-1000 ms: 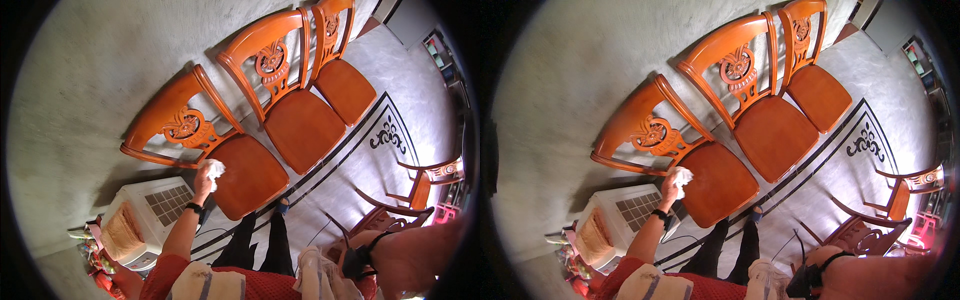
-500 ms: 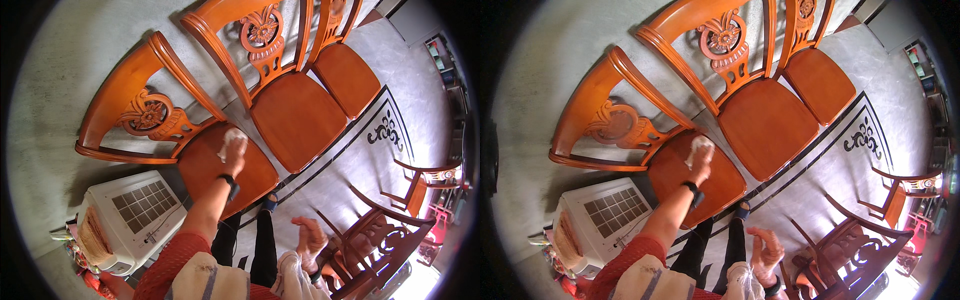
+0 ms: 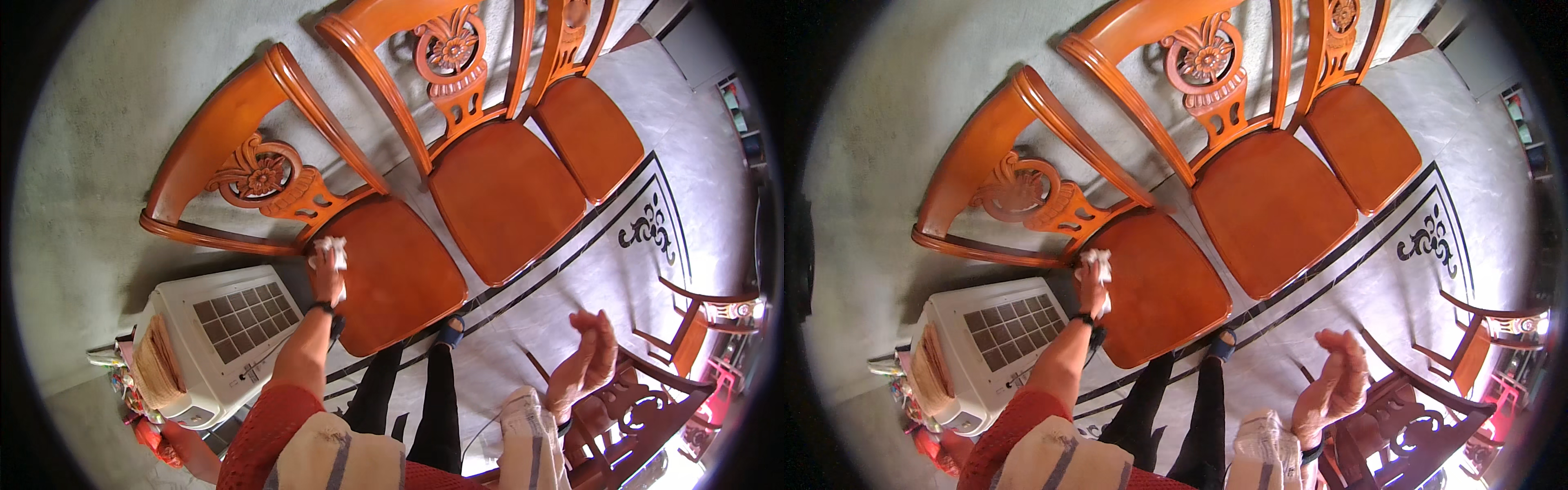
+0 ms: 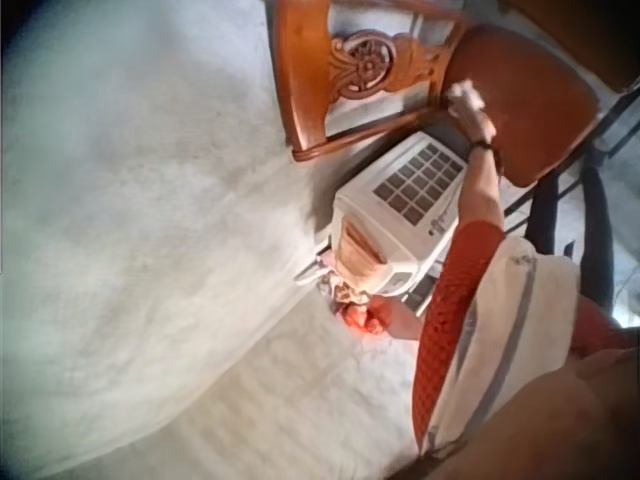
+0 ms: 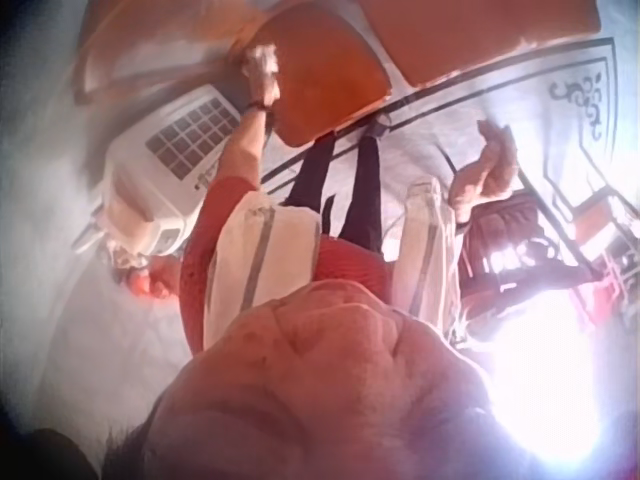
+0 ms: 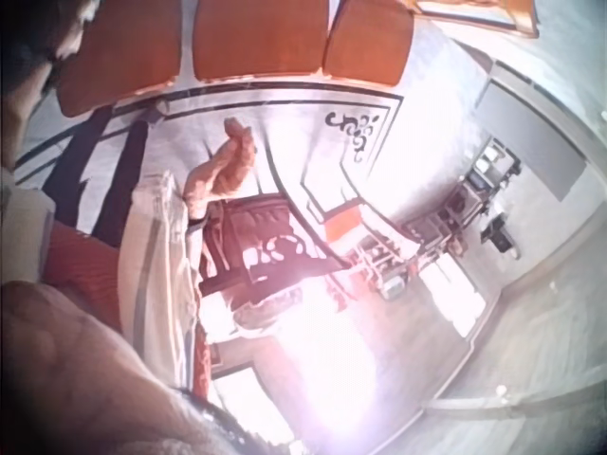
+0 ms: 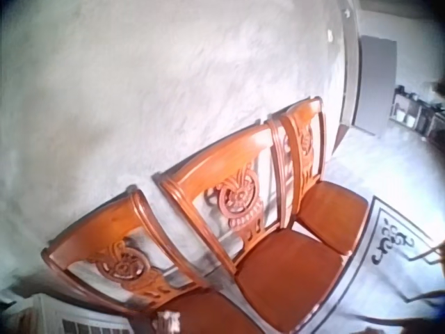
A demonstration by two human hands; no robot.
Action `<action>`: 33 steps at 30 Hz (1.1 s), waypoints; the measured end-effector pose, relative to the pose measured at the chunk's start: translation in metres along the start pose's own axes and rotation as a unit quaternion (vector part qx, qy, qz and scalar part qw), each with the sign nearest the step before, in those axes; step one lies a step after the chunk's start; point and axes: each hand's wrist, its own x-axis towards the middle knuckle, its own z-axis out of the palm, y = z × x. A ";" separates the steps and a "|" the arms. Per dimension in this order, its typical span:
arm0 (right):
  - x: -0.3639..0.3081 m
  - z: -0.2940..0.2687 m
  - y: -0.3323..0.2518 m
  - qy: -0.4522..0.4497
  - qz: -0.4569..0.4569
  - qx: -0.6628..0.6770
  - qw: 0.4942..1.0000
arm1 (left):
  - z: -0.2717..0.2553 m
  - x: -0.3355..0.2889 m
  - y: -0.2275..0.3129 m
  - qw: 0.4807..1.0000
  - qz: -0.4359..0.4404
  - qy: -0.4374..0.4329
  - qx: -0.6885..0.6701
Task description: The person wipes the seats and backrests of several wooden chairs using a white cloth.
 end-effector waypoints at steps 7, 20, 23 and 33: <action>-0.097 0.024 0.056 -0.186 0.132 -0.076 0.971 | 0.029 0.031 0.141 0.969 0.200 -0.043 -0.138; -0.162 0.017 0.144 -0.343 0.188 -0.125 0.912 | 0.000 0.176 0.092 0.991 0.092 0.093 0.015; -0.169 0.020 0.155 -0.330 0.213 -0.110 0.913 | -0.003 0.161 0.111 0.990 0.106 0.089 0.040; -0.190 0.030 0.238 -0.426 0.114 -0.247 0.863 | -0.012 0.142 0.093 0.986 0.061 0.114 -0.106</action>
